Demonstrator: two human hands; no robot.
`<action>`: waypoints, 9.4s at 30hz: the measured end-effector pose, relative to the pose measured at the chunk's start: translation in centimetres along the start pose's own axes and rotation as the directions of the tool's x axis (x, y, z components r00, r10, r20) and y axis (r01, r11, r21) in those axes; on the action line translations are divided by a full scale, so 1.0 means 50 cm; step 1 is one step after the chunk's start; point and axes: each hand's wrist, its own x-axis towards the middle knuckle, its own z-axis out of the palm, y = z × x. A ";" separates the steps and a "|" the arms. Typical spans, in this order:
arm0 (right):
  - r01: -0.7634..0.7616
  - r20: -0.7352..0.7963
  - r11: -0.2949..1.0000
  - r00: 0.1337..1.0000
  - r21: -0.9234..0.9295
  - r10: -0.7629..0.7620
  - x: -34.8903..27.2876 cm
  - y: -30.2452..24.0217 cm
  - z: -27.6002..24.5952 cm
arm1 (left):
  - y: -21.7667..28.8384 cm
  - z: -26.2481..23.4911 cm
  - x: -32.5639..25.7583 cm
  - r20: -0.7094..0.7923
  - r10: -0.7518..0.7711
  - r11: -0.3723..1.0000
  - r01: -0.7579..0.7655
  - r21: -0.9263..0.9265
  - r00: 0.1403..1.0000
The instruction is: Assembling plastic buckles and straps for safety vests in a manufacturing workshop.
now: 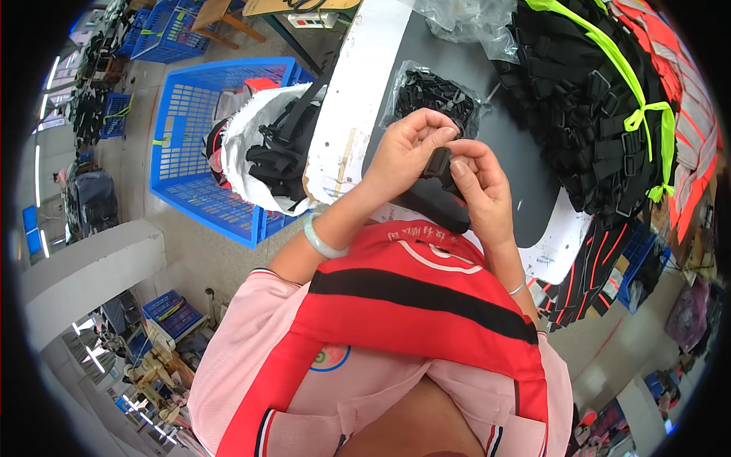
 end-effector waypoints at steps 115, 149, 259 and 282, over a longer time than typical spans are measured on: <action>0.202 -0.043 0.758 0.956 -0.620 -0.290 -0.033 -0.043 -0.011 | 0.024 0.005 -0.078 0.210 -0.247 0.962 0.265 -0.064 0.946; 0.092 0.110 0.544 0.994 -0.834 0.001 -0.044 -0.072 -0.033 | 0.212 -0.260 -0.171 -0.046 0.138 0.863 -0.143 -0.484 0.989; -0.217 -0.202 0.854 0.970 -0.472 0.135 -0.052 0.010 -0.092 | -0.051 -0.094 0.132 0.265 -0.131 0.072 -0.257 0.964 0.955; 0.005 -0.115 0.376 0.948 -0.927 -0.298 0.040 0.023 -0.028 | -0.053 -0.018 -0.004 -0.050 -0.314 0.921 0.291 -0.260 0.948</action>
